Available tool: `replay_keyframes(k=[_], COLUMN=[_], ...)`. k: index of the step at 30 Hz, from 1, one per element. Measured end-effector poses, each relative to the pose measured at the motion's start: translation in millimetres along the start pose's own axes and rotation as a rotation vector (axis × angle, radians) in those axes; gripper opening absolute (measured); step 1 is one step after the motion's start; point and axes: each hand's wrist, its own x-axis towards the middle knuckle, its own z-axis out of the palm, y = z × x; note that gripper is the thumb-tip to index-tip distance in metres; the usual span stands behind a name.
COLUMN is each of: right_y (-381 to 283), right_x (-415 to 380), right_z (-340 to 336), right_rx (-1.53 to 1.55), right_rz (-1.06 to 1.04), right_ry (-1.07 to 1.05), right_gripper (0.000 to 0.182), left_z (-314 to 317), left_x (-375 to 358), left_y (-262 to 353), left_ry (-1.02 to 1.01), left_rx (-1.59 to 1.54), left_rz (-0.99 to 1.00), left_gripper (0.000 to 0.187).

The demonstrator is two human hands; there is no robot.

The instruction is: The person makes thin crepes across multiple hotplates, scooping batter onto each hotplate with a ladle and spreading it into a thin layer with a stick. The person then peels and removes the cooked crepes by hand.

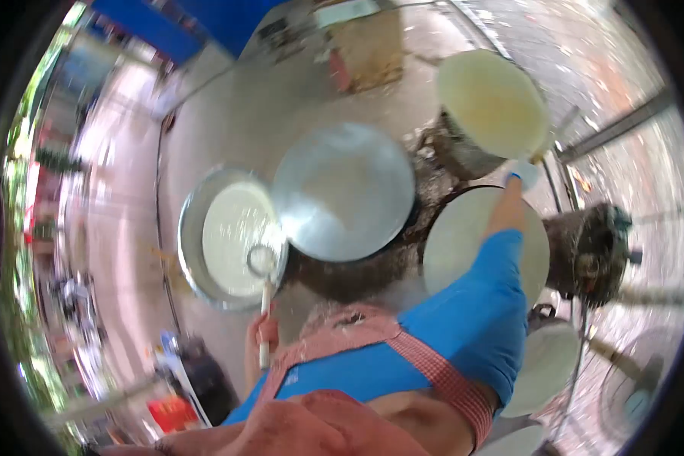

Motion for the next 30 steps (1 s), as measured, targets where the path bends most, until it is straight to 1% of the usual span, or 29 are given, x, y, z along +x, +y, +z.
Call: replay_keyframes(k=[1,2,3,4,5,6,7,8,9,10,11,12,13,14,16,18,19,20,21,22,23,24,25,26,28,29,30], right_y=[-7,-1,-15,-34,-41,-49,-62,-59,-60,-66,-74,-84,-91,-93,-68,-36,-35,-45,-50,-39,-19,-4,3,6,7,29,50], right_x=[-8,-7,-40,-75,-103,-132,-180,-211,-237,-283,-330,-378,-423,-464,-531,-585,-598,-610,-611,-613,-614,-615,-626,-631,-629,-623,-616], right_z=[-18,-11,-35,-63,-68,-72,-92,-84,-81,-97,-119,-142,-165,-181,-176,-173,-191,-204,-214,-215,-211,-208,-210,-216,-226,-223,-216], right_rx=[-0.067,-0.094,0.086,0.267,0.389,0.510,0.416,0.427,0.219,0.006,-0.037,-0.085,-0.170,-0.254,-0.424,-0.654,-0.701,-0.719,-0.701,-0.724,-0.755,-0.781,-0.894,-0.868,-0.754,-0.732,-0.699], right_rz=[-0.111,-0.253,-0.341,-0.408,-0.510,-0.594,-0.354,-0.820,-0.936,-1.041,-1.110,-1.169,-1.199,-1.219,-1.722,-1.886,-1.875,-1.885,-1.763,-1.759,-1.679,-1.605,-1.591,-1.633,-1.466,-1.447,-1.433], right_ry=[-0.060,-0.020,-0.200,-0.389,-0.575,-0.757,-0.969,-0.909,-0.996,-1.061,-1.188,-1.312,-1.347,-1.380,-1.062,-1.057,-1.065,-1.055,-1.146,-1.145,-1.109,-1.065,-1.083,-1.084,-1.137,-1.110,-1.075], right_gripper=[0.061,0.057,0.052,0.048,0.044,0.040,0.038,0.035,0.034,0.033,0.035,0.037,0.035,0.034,0.028,0.027,0.029,0.032,0.033,0.033,0.034,0.035,0.037,0.038,0.041,0.041,0.042], left_z=[-14,-28,-21,-22,-23,-28,-35,-42,-49,-53,-55,-53,-52,-59,-89,-139,-150,-141,-140,-142,-140,-134,-129,-128,-132,-128,-120], left_x=[4,9,7,4,1,0,-2,-7,-9,-9,-10,-12,-15,-12,13,71,90,92,90,83,77,72,73,76,75,70,66], left_y=[10,15,13,15,16,23,34,42,54,68,82,97,117,142,204,266,296,304,303,298,294,291,290,294,299,298,295], left_ry=[-0.011,-0.103,-0.118,-0.206,-0.274,-0.360,-0.444,-0.448,-0.447,-0.441,-0.442,-0.287,-0.131,-0.129,-0.101,0.157,0.348,0.322,0.359,0.402,0.396,0.404,0.409,0.400,0.331,0.331,0.298], left_rx=[0.022,-0.002,-0.025,-0.063,-0.127,-0.167,-0.195,-0.226,-0.091,0.052,0.040,0.208,0.385,0.392,0.677,0.689,0.486,0.484,0.755,1.027,1.028,1.113,1.194,1.187,1.174,1.179,0.949], left_rz=[0.007,0.040,0.054,0.026,0.069,0.046,0.011,0.036,0.130,0.214,0.210,0.331,0.444,0.424,0.342,0.359,0.046,0.044,0.134,0.213,0.192,0.247,0.316,0.324,0.236,0.240,0.088], left_gripper=[0.018,0.026,0.026,0.029,0.033,0.034,0.036,0.036,0.037,0.038,0.038,0.036,0.035,0.035,0.025,0.012,0.008,0.008,0.009,0.010,0.010,0.012,0.017,0.017,0.014,0.014,0.019])
